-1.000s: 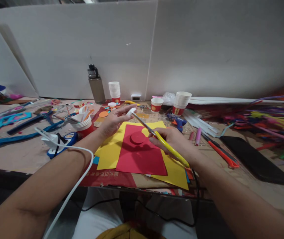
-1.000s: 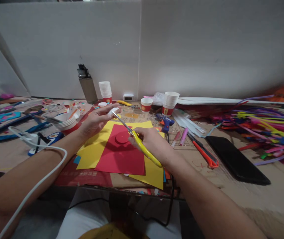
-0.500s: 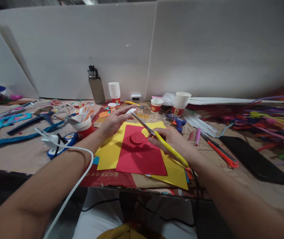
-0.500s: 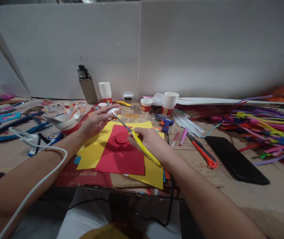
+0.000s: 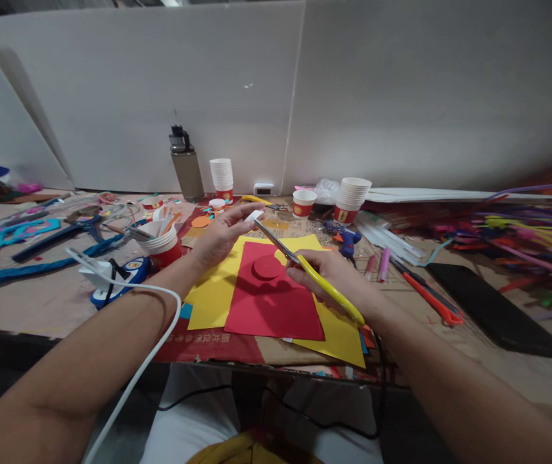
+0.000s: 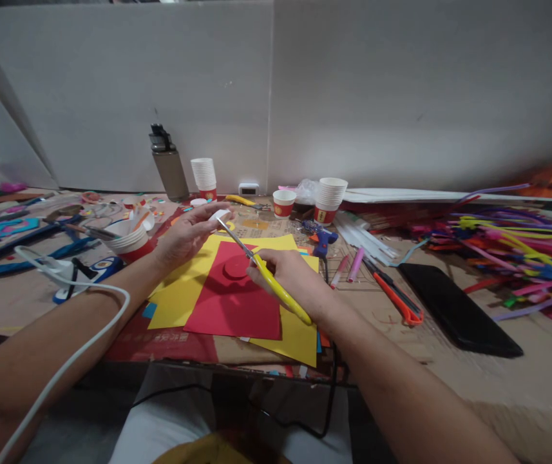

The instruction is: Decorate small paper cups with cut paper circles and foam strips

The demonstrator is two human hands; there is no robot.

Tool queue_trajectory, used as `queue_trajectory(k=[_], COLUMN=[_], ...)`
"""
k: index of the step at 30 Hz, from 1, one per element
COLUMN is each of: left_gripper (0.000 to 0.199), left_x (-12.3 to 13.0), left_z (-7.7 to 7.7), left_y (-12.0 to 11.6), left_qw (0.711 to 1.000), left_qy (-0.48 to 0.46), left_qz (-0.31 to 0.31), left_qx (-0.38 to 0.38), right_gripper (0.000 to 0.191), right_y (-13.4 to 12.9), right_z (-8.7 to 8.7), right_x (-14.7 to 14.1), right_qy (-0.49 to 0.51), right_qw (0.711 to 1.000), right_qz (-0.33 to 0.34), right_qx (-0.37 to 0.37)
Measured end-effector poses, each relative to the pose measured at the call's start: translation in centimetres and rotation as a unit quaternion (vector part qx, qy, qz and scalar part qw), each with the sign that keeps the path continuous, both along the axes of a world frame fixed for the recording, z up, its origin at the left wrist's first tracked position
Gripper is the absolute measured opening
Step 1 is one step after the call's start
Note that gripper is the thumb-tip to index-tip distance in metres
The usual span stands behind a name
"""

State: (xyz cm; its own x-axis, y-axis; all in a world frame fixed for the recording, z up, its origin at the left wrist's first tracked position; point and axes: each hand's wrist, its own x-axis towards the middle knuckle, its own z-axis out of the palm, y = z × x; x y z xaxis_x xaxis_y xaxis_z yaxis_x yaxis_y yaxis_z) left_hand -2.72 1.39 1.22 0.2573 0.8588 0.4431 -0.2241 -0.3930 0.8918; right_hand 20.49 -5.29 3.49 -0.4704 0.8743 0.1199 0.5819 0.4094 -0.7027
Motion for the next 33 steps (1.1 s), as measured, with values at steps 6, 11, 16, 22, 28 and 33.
queue_trajectory(k=[6,11,16,22,28,33], left_gripper=[0.034,0.035,0.034,0.037,0.035,0.036], left_x=[0.0,0.0,0.0,-0.2,-0.4,-0.7], left_z=[-0.1,0.0,0.0,-0.1,0.0,0.3], left_y=[0.1,0.1,0.2,0.3,0.4,0.4], left_qw=[1.000,1.000,1.000,1.000,0.999,0.998], left_qy=[0.011,0.012,-0.002,-0.015,-0.013,-0.042], left_qz=[0.011,0.008,-0.005,-0.020,-0.034,-0.040], left_qx=[0.005,0.006,0.003,0.002,0.006,0.003], right_gripper=[0.029,0.026,0.020,0.017,0.020,0.023], right_y=[0.0,-0.3,-0.3,-0.3,-0.3,-0.5], right_z=[-0.1,0.4,0.5,0.3,0.5,0.9], right_x=[0.0,-0.1,-0.2,-0.4,-0.3,0.2], right_qy=[-0.004,-0.004,-0.006,-0.016,-0.043,-0.037], right_qw=[1.000,1.000,1.000,1.000,0.998,0.998], right_qz=[0.005,0.008,0.001,-0.008,0.006,0.031], right_qx=[-0.005,-0.014,-0.005,0.006,0.037,0.038])
